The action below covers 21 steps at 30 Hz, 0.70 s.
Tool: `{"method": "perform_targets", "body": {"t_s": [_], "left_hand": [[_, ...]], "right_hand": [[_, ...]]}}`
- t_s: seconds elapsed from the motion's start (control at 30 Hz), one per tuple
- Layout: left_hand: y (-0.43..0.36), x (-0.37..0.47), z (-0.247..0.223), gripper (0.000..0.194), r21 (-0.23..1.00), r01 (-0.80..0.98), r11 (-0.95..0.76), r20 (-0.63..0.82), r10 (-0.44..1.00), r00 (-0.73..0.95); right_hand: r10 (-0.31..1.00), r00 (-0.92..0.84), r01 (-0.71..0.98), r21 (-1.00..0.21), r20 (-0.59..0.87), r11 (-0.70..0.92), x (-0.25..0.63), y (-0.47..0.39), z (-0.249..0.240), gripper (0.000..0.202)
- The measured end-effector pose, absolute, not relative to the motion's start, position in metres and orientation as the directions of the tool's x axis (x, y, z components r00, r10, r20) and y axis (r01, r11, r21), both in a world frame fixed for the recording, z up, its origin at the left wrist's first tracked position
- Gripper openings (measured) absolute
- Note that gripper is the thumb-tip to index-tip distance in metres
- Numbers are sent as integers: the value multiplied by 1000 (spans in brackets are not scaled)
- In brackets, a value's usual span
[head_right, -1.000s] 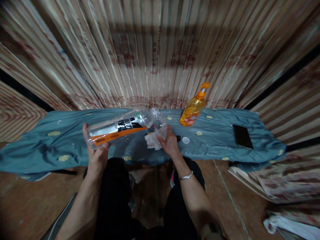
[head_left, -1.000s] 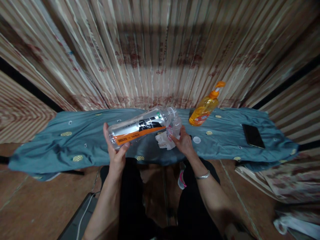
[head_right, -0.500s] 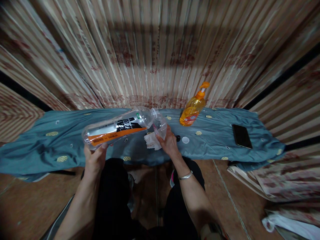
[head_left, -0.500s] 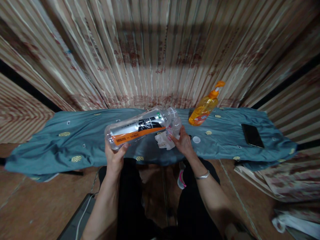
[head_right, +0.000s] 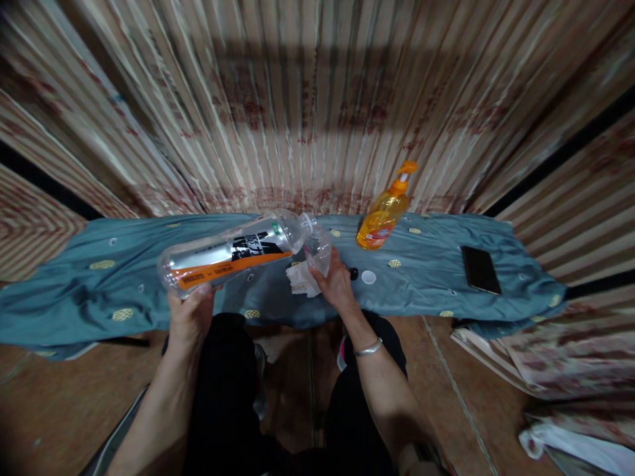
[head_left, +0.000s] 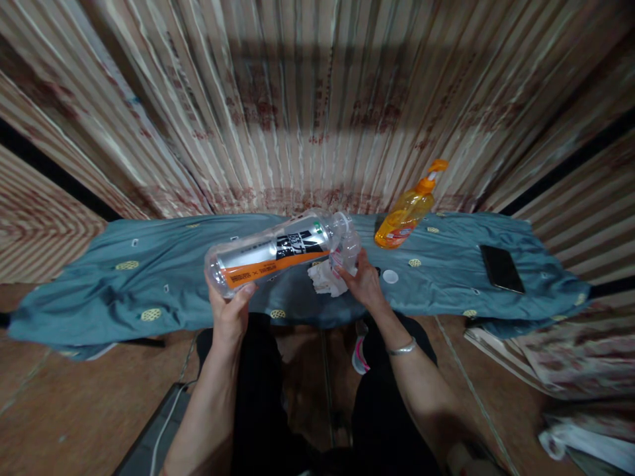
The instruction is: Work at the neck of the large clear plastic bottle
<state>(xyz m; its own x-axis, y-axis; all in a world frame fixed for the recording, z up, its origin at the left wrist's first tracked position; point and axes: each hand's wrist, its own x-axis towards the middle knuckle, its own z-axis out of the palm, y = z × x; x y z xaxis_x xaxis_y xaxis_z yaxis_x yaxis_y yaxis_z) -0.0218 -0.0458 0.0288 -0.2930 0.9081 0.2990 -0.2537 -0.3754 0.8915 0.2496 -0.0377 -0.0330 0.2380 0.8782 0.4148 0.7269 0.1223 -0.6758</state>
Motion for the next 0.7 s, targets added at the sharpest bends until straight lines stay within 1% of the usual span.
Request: {"method": "perform_targets", "body": {"t_s": [0.27,0.47,0.6,0.7], "left_hand": [[-48,-17,35,70,860,-357,-364,259,915,-309],[-50,-16,37,66,866,-345,-362,245,909,-338],[-50,-18,34,75,888,-337,-314,199,921,-335],[-51,-18,32,79,891,-348,-290,168,925,-340]], "right_hand": [[883,233,729,-674,408,119,250,-38,-34,62],[889,230,723,-681,396,117,249,-37,-33,64],[894,240,715,-692,377,100,249,-37,-32,68],[891,248,712,-696,381,99,249,-36,-32,67]]}}
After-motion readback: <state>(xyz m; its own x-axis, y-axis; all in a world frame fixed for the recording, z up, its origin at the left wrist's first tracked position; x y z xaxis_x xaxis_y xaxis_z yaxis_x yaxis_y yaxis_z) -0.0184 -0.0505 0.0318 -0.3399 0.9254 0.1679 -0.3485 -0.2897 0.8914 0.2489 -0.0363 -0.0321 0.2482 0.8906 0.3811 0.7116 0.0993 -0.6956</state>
